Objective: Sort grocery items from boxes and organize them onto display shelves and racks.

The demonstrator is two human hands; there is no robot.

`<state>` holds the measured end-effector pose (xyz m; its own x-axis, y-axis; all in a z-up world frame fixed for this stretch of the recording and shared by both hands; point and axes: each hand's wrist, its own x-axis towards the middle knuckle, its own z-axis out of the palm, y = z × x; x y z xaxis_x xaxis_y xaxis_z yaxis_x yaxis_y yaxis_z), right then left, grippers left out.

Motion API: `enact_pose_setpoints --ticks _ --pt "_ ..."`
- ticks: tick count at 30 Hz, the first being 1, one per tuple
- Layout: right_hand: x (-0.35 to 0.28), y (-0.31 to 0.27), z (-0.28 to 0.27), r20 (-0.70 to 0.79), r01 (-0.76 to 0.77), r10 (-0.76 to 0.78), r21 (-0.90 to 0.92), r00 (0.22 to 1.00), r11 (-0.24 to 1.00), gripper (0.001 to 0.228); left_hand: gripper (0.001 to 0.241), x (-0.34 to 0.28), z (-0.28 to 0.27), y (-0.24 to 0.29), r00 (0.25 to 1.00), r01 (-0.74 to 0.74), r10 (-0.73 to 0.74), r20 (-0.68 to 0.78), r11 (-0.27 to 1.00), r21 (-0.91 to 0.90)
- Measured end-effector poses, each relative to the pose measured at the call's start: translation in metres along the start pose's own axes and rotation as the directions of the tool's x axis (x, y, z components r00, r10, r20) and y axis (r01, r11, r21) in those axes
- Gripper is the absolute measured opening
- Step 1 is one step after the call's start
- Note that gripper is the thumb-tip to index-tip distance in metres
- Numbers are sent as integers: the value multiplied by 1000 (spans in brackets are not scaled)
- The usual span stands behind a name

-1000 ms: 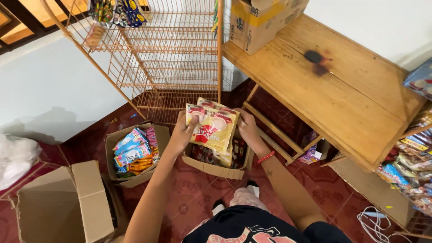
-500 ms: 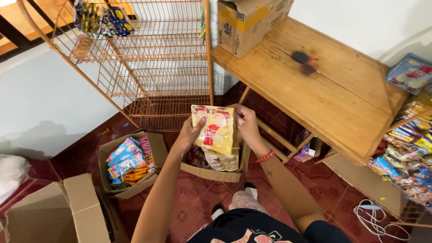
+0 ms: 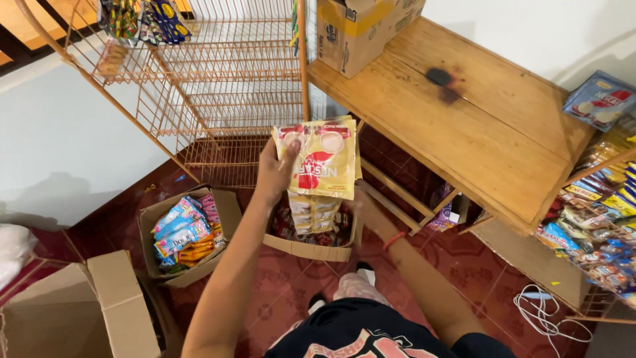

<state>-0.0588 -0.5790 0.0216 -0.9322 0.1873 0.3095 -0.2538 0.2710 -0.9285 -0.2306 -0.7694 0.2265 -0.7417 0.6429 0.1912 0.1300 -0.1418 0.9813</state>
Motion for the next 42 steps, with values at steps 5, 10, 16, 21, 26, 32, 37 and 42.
enact_pose_setpoints --ticks 5,10,16,21,26,32,37,42 --pt "-8 65 35 -185 -248 217 -165 959 955 45 53 -7 -8 8 994 -102 101 43 995 20" --pt "21 -41 36 -329 -598 521 -199 787 777 17 51 -21 -28 32 994 89 -91 57 995 38" --pt "46 -62 19 -449 -177 141 -39 882 983 26 50 -39 -55 23 988 116 -116 104 993 8" --pt "62 -121 14 -444 56 20 158 896 986 26 50 -40 -46 6 972 218 -213 99 975 -51" --pt "64 -168 0 -353 27 60 236 934 971 22 50 -26 -35 -6 977 174 -154 149 976 -134" --pt "66 -190 -16 -338 59 7 185 941 981 33 45 -5 -21 -17 968 193 -156 199 964 -183" --pt "57 -142 -26 -403 65 33 229 915 971 23 45 -2 -3 7 983 135 -110 146 975 -178" --pt "29 -26 -16 -185 199 -125 467 975 862 65 45 3 -3 -10 997 60 -41 66 948 -312"
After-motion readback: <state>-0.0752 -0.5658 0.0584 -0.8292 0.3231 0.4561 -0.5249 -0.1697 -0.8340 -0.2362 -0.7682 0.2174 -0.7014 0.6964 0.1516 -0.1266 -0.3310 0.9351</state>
